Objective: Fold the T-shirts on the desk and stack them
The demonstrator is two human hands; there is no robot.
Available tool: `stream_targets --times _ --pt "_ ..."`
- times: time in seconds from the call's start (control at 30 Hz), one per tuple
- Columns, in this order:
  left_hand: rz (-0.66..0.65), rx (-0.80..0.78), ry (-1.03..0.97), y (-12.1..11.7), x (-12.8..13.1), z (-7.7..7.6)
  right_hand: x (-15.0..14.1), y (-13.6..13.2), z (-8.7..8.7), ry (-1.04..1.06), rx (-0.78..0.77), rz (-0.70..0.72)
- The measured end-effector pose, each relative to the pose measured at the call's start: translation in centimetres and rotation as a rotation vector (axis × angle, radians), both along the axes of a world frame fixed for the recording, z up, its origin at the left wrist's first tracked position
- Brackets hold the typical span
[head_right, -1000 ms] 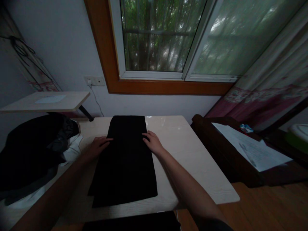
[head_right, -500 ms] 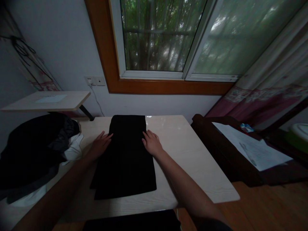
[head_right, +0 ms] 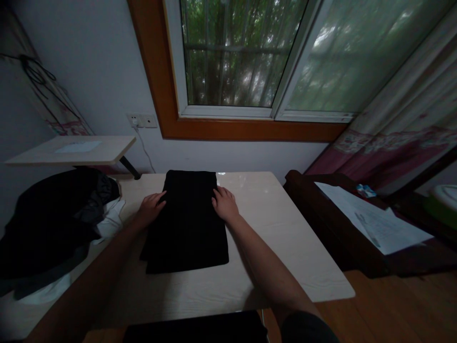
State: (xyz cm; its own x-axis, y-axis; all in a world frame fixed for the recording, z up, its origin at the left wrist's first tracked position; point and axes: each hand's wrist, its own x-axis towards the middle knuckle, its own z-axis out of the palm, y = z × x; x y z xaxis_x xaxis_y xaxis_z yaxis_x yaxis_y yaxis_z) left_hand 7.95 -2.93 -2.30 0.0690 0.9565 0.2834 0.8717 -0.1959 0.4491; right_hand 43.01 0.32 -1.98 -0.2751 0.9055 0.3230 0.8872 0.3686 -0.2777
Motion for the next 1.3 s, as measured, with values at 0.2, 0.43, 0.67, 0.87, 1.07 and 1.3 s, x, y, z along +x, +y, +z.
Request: stream_targets --times 0.2,0.43,0.67,0.87,1.07,1.3 --pt "-0.032 -0.137 -0.169 -6.2 -1.2 1.7 0.4 -3.4 0.7 0.081 0.097 0.084" --pt "-0.036 -0.303 -0.363 -13.3 0.2 3.7 -0.3 -9.1 1.7 0.207 0.073 0.367" --pt "0.019 -0.316 -0.759 -14.7 1.0 3.6 -1.1 -13.8 3.2 0.246 -0.075 0.649" --pt "-0.010 -0.387 -0.950 -15.2 0.7 3.5 -0.1 -15.0 3.2 0.143 -0.103 0.680" --pt "-0.002 -0.424 -0.995 -15.5 0.5 2.8 0.4 -15.9 3.2 0.087 -0.059 0.668" --pt "-0.009 -0.435 -0.854 -15.9 0.3 3.6 2.2 -16.2 2.7 0.096 0.033 0.698"
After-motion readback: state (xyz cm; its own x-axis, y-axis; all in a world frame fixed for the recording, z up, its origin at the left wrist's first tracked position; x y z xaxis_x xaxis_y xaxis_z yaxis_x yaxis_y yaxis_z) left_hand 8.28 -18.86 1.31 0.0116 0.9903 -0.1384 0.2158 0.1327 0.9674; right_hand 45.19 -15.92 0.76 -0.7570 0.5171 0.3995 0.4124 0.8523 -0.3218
